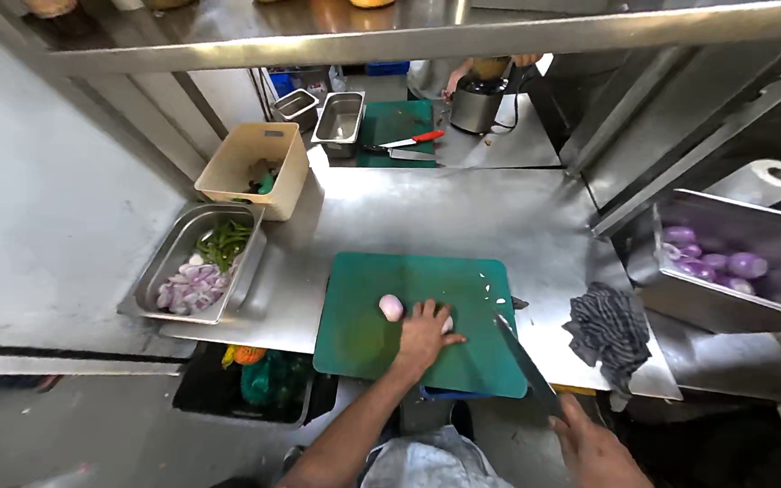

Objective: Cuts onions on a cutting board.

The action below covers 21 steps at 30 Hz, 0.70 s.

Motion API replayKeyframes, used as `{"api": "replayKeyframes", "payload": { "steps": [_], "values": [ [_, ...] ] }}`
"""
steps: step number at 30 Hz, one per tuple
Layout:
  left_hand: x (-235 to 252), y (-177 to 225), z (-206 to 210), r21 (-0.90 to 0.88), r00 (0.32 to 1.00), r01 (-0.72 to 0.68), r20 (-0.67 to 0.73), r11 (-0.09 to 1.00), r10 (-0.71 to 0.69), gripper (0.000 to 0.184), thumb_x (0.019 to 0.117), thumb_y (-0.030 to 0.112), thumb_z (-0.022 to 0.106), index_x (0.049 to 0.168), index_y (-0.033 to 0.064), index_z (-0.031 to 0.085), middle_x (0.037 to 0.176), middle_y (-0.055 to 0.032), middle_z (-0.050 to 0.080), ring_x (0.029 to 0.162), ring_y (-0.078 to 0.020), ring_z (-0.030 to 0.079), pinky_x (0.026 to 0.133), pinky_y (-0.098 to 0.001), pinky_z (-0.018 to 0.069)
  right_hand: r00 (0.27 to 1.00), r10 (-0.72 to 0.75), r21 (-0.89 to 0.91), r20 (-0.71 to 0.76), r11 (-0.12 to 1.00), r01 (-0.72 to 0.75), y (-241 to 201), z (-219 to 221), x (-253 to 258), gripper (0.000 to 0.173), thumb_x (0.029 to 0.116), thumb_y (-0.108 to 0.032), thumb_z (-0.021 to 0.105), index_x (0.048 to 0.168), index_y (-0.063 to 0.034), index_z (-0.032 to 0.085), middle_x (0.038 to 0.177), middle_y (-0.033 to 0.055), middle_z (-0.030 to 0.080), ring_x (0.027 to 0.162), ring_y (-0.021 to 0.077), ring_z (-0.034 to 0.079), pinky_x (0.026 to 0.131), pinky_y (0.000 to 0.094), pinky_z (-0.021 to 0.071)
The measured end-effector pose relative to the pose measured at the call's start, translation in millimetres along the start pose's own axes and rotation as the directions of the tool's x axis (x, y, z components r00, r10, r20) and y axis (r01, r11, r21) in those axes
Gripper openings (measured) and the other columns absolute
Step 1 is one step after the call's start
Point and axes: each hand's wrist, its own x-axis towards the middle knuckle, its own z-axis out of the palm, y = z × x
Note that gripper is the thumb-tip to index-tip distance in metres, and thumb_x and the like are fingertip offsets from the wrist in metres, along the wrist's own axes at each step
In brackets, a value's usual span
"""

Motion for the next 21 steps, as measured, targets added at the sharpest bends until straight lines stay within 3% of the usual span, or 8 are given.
{"api": "replayKeyframes", "payload": {
  "steps": [4, 8, 10, 12, 16, 17, 19, 21],
  "values": [
    [13.3, -3.6, -1.3, 0.014, 0.993, -0.107, -0.042, 0.994, 0.107, 0.051, 0.1055, 0.053, 0.047, 0.135, 0.0146, 0.065, 0.137, -0.0166, 0.061, 0.127, -0.0379, 0.059, 0.096, -0.0524, 0.0562, 0.995, -0.048, 0.051, -0.088, 0.997, 0.053, 5.9, 11.8, 10.2, 0.041, 0.1059, -0.024, 0.051, 0.138, 0.0018, 0.05, 0.092, 0.0284, 0.069, 0.086, 0.048, 0.07, 0.077, 0.0654, 0.0542],
    [29.1, -38.4, -52.6, -0.077, 0.939, -0.024, -0.343, 0.997, -0.004, 0.042, 0.0999, 0.05, 0.061, 0.125, 0.0183, 0.072, 0.121, -0.0117, 0.069, 0.108, -0.0269, 0.07, 0.089, -0.0459, 0.0608, 0.99, -0.099, 0.084, -0.099, 0.991, 0.108, 4.6, 22.8, 18.8, 0.042, 0.1067, -0.026, 0.05, 0.137, 0.002, 0.049, 0.093, 0.0268, 0.069, 0.085, 0.0457, 0.07, 0.077, 0.0638, 0.0547],
    [36.8, -79.4, -76.2, -0.105, 0.913, 0.055, -0.397, 0.993, -0.092, 0.042, 0.0985, 0.049, 0.065, 0.126, 0.0174, 0.071, 0.123, -0.0127, 0.068, 0.105, -0.0289, 0.071, 0.088, -0.0494, 0.0609, 0.989, -0.109, 0.098, -0.098, 0.988, 0.118, 1.4, 26.4, 18.9, 0.041, 0.1064, -0.026, 0.05, 0.137, 0.0016, 0.049, 0.092, 0.0267, 0.069, 0.085, 0.0457, 0.07, 0.076, 0.064, 0.0545],
    [42.2, -120.8, -80.4, -0.091, 0.914, 0.13, -0.375, 0.987, -0.155, 0.043, 0.0977, 0.05, 0.066, 0.125, 0.0172, 0.071, 0.124, -0.0136, 0.067, 0.107, -0.0321, 0.069, 0.089, -0.0529, 0.0593, 0.99, -0.112, 0.103, -0.088, 0.987, 0.121, -3.4, 30.1, 21.7, 0.042, 0.1058, -0.025, 0.052, 0.138, 0.0017, 0.049, 0.092, 0.0267, 0.07, 0.086, 0.0469, 0.07, 0.077, 0.0646, 0.0543],
    [37.5, -149.0, -70.8, 0.036, 0.922, 0.194, -0.348, 0.98, -0.17, 0.056, 0.0919, 0.069, 0.06, 0.136, 0.0356, 0.065, 0.136, -0.0039, 0.062, 0.126, -0.0312, 0.057, 0.096, -0.0538, 0.0537, 0.994, -0.104, 0.125, -0.024, 0.986, 0.106, -20.3, 41.6, 37.6, 0.046, 0.1057, -0.026, 0.052, 0.145, -0.0038, 0.044, 0.093, 0.0253, 0.071, 0.087, 0.0462, 0.071, 0.078, 0.0641, 0.0556],
    [29.6, -145.7, -70.5, 0.036, 0.91, 0.161, -0.391, 0.986, -0.134, 0.055, 0.0939, 0.068, 0.058, 0.138, 0.0355, 0.065, 0.14, -0.0023, 0.06, 0.132, -0.0305, 0.052, 0.102, -0.0531, 0.0496, 0.993, -0.113, 0.126, -0.014, 0.985, 0.114, -25.1, 44.3, 41.8, 0.045, 0.1058, -0.025, 0.052, 0.146, -0.0066, 0.043, 0.093, 0.024, 0.071, 0.086, 0.0452, 0.071, 0.077, 0.063, 0.0561],
    [7.6, -137.3, -67.4, -0.048, 0.901, 0.002, -0.433, 0.999, -0.022, 0.044, 0.0961, 0.047, 0.065, 0.135, 0.0277, 0.067, 0.139, -0.0035, 0.061, 0.133, -0.0269, 0.053, 0.109, -0.0481, 0.0479, 0.991, -0.131, 0.094, 0.012, 0.987, 0.129, -38.5, 46.6, 46.4, 0.044, 0.106, -0.025, 0.051, 0.147, -0.0117, 0.043, 0.092, 0.0218, 0.071, 0.085, 0.0436, 0.072, 0.076, 0.0612, 0.0567],
    [-12.3, -127.9, -59.9, -0.192, 0.959, -0.09, -0.28, 0.977, 0.033, 0.041, 0.096, 0.036, 0.068, 0.134, 0.0211, 0.068, 0.139, -0.004, 0.063, 0.133, -0.0199, 0.056, 0.112, -0.0423, 0.048, 0.988, -0.143, 0.066, 0.053, 0.988, 0.139, -51.0, 48.1, 52.8, 0.045, 0.106, -0.025, 0.051, 0.149, -0.0136, 0.042, 0.091, 0.0212, 0.071, 0.085, 0.0431, 0.072, 0.076, 0.0609, 0.0569]
  ]
}}
